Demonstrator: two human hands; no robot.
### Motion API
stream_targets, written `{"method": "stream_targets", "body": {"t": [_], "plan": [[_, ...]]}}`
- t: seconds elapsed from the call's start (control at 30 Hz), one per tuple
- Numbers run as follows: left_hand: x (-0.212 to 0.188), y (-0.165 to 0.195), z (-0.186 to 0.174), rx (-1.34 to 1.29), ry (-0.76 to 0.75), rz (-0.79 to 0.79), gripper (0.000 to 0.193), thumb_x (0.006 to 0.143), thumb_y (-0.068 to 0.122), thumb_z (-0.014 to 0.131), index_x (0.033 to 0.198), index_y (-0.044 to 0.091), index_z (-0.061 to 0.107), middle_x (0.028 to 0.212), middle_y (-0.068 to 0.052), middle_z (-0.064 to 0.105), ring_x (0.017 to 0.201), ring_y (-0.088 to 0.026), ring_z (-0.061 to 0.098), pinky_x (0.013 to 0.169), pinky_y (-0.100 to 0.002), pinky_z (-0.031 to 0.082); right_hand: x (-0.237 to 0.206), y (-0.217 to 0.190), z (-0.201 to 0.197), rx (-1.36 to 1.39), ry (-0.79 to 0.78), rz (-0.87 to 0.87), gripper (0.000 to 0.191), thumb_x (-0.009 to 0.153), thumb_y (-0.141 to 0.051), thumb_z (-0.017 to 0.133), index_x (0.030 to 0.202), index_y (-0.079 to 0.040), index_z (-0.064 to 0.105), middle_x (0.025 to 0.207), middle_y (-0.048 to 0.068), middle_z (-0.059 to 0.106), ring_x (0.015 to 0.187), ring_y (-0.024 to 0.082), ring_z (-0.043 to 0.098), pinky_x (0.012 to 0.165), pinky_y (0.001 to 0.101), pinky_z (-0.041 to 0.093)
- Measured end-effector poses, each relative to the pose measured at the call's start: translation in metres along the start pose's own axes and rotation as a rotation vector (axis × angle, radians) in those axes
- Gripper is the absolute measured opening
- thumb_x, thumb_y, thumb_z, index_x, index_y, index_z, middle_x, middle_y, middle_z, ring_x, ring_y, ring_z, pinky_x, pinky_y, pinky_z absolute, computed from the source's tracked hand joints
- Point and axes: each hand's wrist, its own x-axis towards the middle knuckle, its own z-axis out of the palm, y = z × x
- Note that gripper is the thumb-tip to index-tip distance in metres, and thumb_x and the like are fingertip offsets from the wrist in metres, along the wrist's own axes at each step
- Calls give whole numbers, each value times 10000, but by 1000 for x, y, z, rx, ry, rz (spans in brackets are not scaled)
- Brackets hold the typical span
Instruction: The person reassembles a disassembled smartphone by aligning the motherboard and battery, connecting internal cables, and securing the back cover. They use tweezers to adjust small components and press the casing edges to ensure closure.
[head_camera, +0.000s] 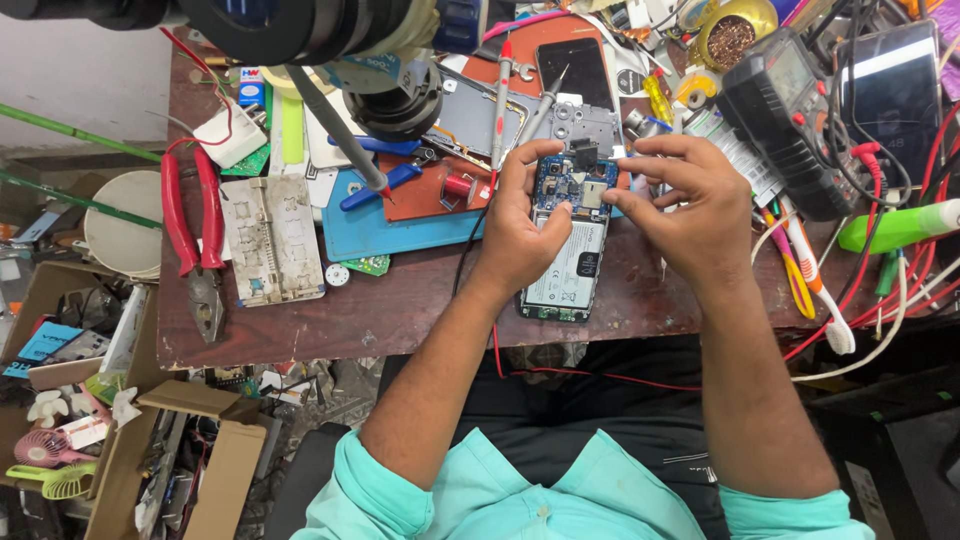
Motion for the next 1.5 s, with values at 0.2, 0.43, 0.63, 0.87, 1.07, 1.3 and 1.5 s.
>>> {"method": "stream_targets", "body": {"t": [0.2,0.43,0.63,0.87,1.07,1.3,1.5], "plan": [[0,3,1,22,5,8,588,902,-133,555,1445,25,397,1299,-129,593,1193,-150,622,1068,-305,502,3,-7,-2,-77,-3,9,168,905,-86,847,1064,-105,801,1219,67,715,910,124,728,667,239,587],[0,6,6,-1,1,-10,575,913,-137,544,1444,25,393,1289,-131,600,1194,-152,622,1065,-302,499,17,-12,-13,-295,-5,-129,79,954,-156,820,990,-106,771,1192,36,706,1013,204,698,728,306,545],[2,11,12,-12,3,-17,575,912,-139,544,1441,24,389,1291,-139,594,1192,-156,619,1056,-305,501,33,-25,-29,-309,-20,-87,87,993,-203,799,1022,-135,754,1212,-13,708,1017,195,700,817,339,549],[2,12,12,-12,-6,-10,586,907,-141,536,1447,26,380,1304,-141,589,1215,-162,617,1074,-313,496,29,-36,-37,-354,-108,-171,255,850,-266,858,1078,-178,784,1253,14,675,1007,213,680,801,354,545],[2,10,13,0,1,-16,583,914,-138,546,1450,26,387,1280,-137,599,1194,-158,624,1058,-310,502,31,-30,-32,-395,-141,-130,124,864,-255,836,972,-211,793,1278,-25,689,991,202,690,808,350,547],[3,9,11,2,7,-24,582,910,-133,554,1444,29,390,1264,-126,601,1174,-144,626,1047,-303,505,39,-23,-26,-473,-128,-189,138,915,-291,818,969,-172,774,1264,-8,691,1070,246,685,813,382,546],[3,9,10,-5,6,-33,590,903,-134,552,1447,26,388,1250,-122,599,1144,-137,629,1029,-298,509,51,-18,-22,-538,-169,-222,157,930,-297,788,972,-149,755,1227,-26,703,1066,225,689,830,380,556]]}}
